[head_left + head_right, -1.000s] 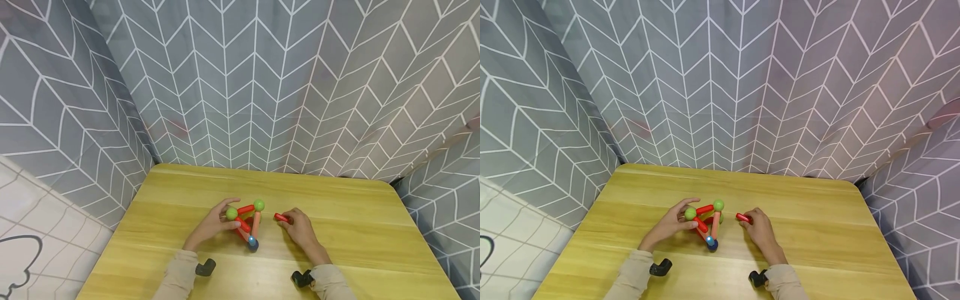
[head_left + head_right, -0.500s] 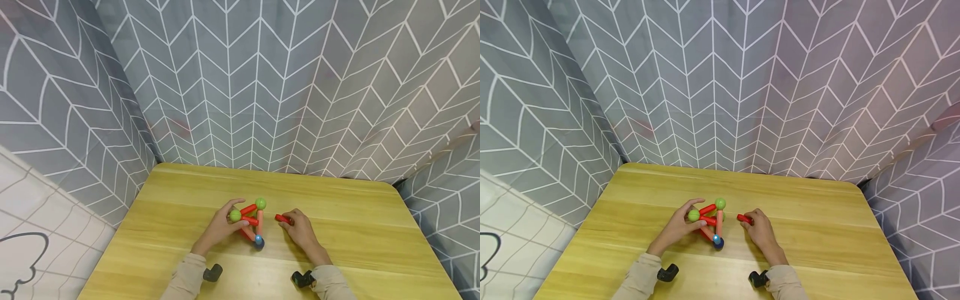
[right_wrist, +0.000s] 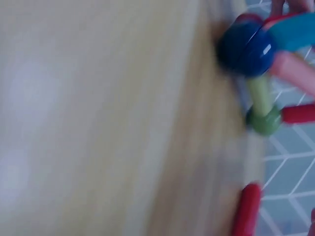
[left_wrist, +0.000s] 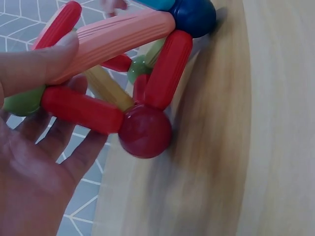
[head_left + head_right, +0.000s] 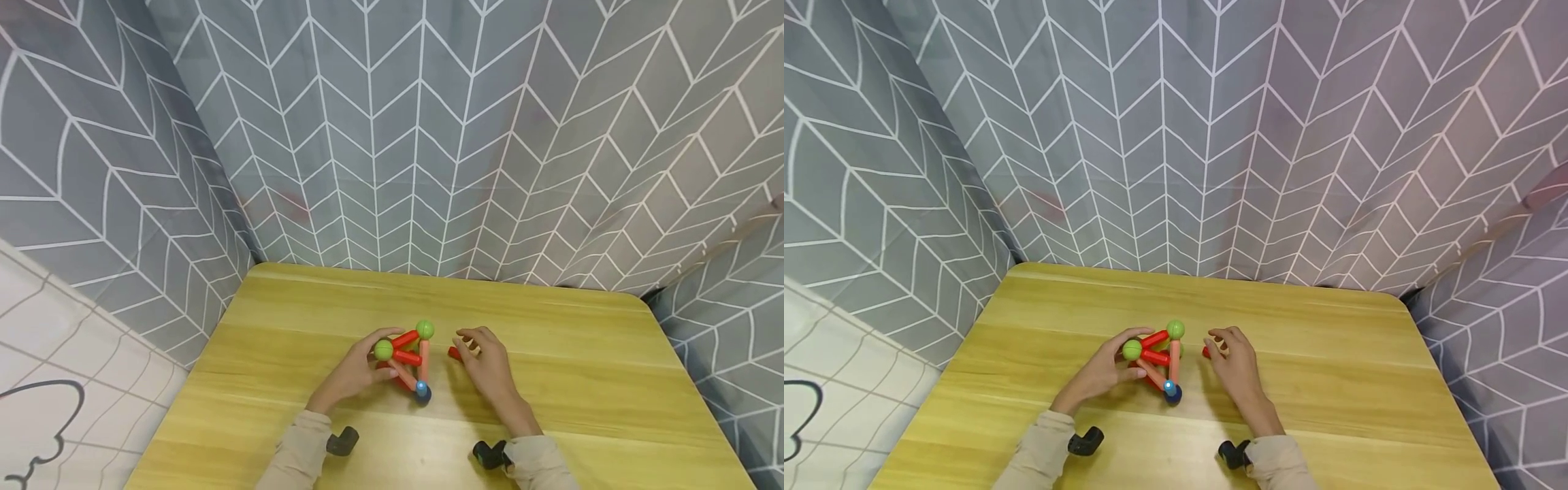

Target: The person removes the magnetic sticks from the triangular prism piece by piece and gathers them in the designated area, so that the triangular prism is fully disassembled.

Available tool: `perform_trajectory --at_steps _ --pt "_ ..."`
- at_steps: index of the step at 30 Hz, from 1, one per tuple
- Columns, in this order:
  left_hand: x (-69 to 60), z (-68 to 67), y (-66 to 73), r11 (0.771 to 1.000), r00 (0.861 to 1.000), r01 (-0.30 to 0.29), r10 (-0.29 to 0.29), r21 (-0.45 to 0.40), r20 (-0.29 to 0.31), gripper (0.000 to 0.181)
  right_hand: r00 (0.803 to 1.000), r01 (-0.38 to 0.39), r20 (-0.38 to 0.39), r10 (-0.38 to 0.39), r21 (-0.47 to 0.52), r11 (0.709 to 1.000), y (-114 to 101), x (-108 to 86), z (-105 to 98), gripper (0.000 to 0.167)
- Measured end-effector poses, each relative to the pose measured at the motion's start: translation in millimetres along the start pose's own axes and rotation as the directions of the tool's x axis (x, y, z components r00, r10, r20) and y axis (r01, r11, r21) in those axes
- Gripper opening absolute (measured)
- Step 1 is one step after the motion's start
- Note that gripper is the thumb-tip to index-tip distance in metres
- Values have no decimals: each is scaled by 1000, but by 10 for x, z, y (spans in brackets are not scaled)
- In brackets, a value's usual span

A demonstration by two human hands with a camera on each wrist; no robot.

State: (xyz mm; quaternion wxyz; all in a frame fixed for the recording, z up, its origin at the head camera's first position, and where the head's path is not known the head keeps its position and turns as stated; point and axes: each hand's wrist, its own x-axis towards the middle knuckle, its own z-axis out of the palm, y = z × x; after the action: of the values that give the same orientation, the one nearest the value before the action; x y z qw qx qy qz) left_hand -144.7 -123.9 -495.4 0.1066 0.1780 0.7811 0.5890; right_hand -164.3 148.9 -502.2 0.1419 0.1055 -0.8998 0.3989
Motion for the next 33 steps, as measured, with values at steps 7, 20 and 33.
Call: perform_trajectory --at_steps 7,20,33 --pt "26 69 -37 999 995 -43 45 19 -87 63 995 92 15 -94 103 990 -343 -3 -10 11" --pt "63 199 -57 998 990 -67 66 -5 -127 63 987 64 129 -95 226 972 -591 -27 63 21" --pt "80 251 -60 995 988 -98 97 -6 -122 66 944 149 264 -196 188 971 -591 -46 144 27"
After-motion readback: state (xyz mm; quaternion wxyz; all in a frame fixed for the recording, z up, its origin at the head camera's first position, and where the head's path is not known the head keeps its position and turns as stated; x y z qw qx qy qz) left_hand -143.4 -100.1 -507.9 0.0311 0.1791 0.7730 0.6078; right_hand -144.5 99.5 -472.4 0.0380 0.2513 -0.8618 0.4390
